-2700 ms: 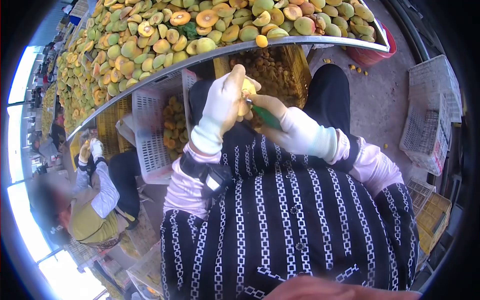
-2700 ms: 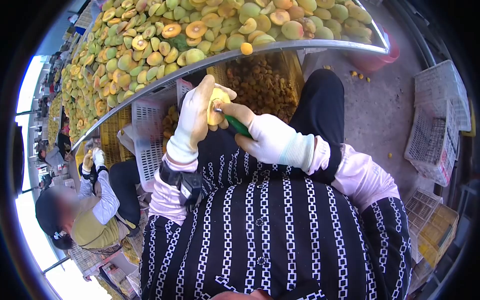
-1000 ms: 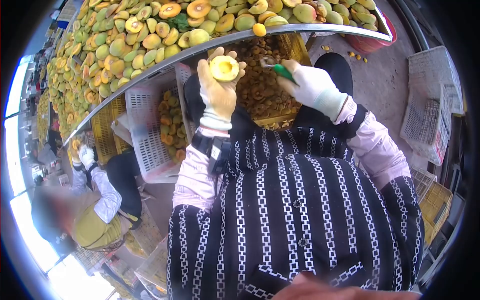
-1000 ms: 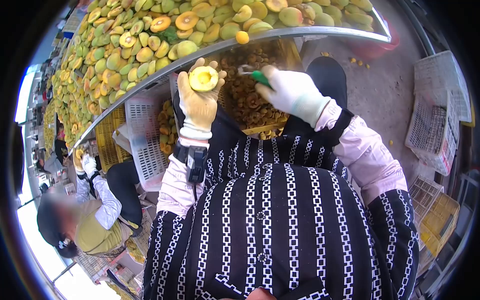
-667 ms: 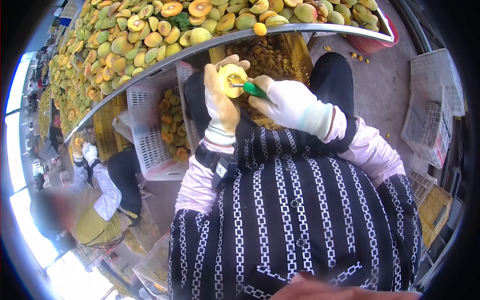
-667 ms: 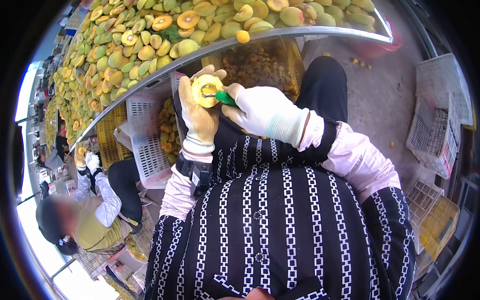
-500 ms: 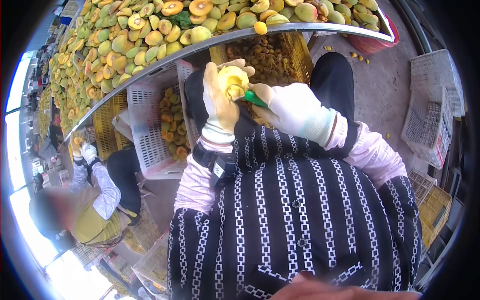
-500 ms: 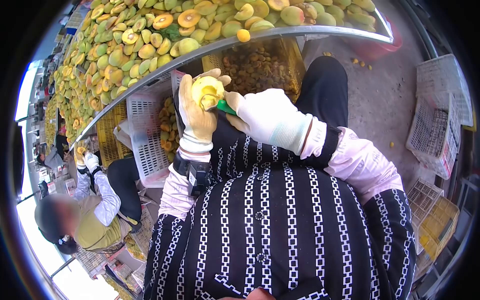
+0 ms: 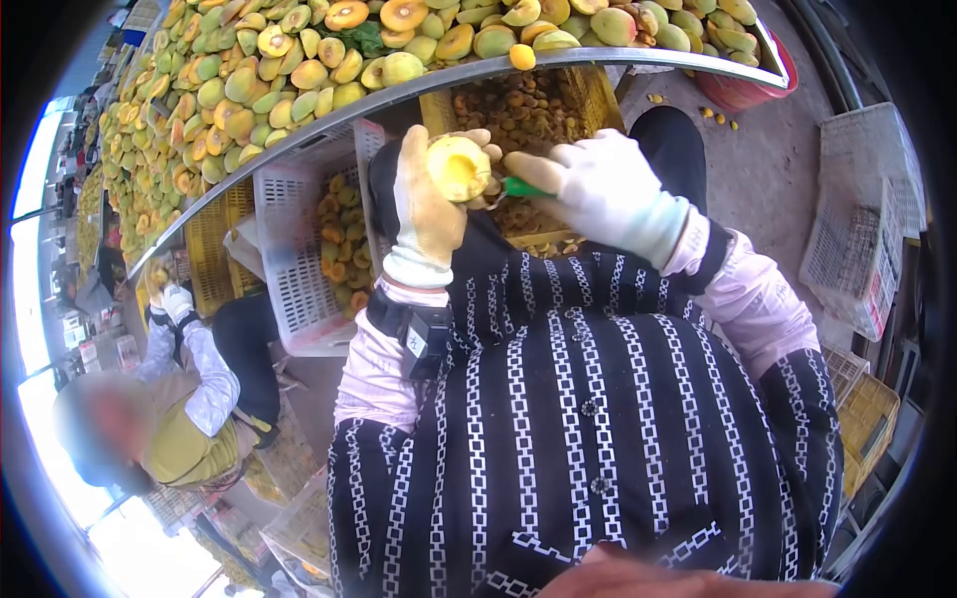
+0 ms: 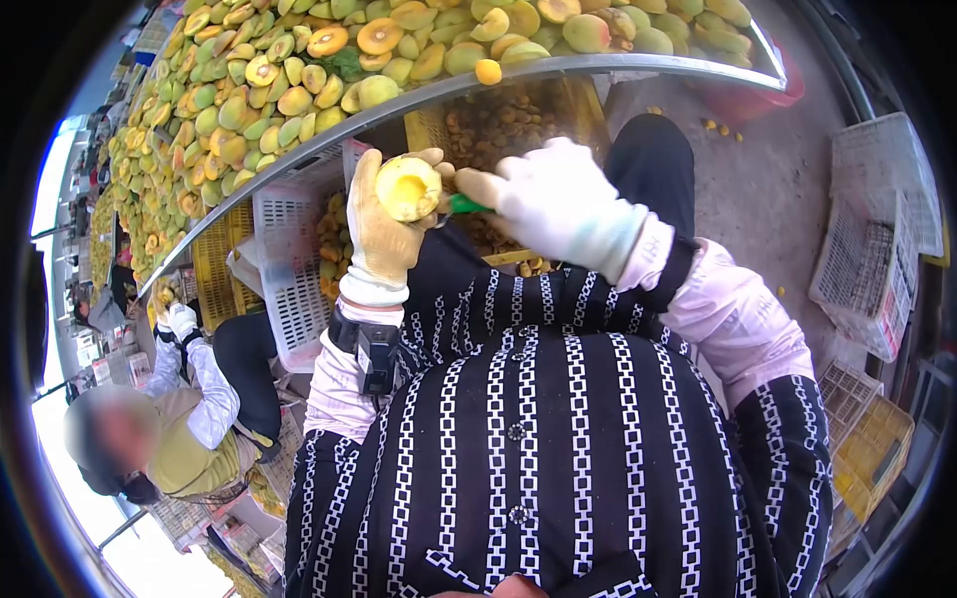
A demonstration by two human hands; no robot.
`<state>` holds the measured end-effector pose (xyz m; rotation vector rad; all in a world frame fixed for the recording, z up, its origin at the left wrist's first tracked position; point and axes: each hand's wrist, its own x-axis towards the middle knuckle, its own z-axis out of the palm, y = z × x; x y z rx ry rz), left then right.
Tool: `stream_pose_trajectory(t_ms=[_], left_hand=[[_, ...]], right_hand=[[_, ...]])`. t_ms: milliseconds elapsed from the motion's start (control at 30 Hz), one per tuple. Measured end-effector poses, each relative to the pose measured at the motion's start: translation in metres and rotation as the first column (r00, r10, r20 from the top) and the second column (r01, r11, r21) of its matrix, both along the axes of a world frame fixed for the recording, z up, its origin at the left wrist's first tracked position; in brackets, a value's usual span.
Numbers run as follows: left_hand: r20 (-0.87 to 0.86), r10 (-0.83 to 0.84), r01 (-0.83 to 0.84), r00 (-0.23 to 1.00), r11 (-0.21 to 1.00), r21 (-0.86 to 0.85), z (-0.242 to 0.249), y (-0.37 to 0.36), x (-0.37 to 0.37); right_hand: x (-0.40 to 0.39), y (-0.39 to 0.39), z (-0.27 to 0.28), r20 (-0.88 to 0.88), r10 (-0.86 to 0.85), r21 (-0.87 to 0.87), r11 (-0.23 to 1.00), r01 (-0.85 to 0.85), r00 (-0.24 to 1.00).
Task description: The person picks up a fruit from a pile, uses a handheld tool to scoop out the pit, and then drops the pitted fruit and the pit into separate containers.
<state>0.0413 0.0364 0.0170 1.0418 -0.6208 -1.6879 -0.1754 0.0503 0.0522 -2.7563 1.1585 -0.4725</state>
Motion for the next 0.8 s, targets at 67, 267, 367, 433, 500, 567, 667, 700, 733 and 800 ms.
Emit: stream_pose_trajectory(t_ms=[67,267,367,433,500,567,667,700,733,800], left_hand=[[0.006,-0.034,0.034,0.999,0.998,0.052,0.004,0.002,0.006],[0.036,-0.125,0.124,0.992,0.992,0.027,0.004,0.002,-0.006],[0.149,-0.136,0.135,0.979,0.991,0.016,0.013,0.007,-0.006],[0.179,-0.151,0.153,0.972,0.988,0.002,0.011,0.007,0.002],[0.043,-0.107,0.103,0.993,0.991,0.087,0.005,0.006,0.002],[0.055,-0.126,0.123,0.990,0.991,0.056,0.003,0.008,-0.005],[0.041,0.081,-0.077,0.996,0.992,-0.104,-0.001,0.008,-0.018],[0.039,0.084,-0.079,0.996,0.991,-0.106,-0.001,0.006,-0.017],[0.019,0.064,-0.063,0.998,0.997,-0.033,0.001,0.004,-0.013],[0.001,0.054,-0.054,0.999,0.998,0.042,0.003,0.004,-0.004]], right_hand=[[-0.019,-0.004,-0.014,-0.067,-0.054,-0.063,0.997,0.050,0.996],[-0.008,-0.005,0.001,-0.021,-0.017,-0.048,0.999,0.016,1.000],[-0.013,-0.012,0.003,-0.056,-0.019,0.014,1.000,0.020,0.998],[-0.029,-0.019,-0.009,-0.084,-0.138,-0.006,0.990,0.138,0.987],[-0.021,-0.016,0.000,-0.027,-0.148,-0.013,0.989,0.148,0.989],[-0.002,-0.003,0.010,0.038,-0.055,0.077,0.996,0.052,0.998],[0.014,0.003,0.005,0.082,-0.026,0.112,0.994,0.017,0.996],[0.016,0.004,0.003,0.093,-0.028,0.124,0.992,0.016,0.995],[0.014,0.004,0.000,0.094,-0.023,0.121,0.993,0.011,0.995],[0.003,0.005,-0.007,0.145,-0.002,0.097,0.995,-0.012,0.989]])
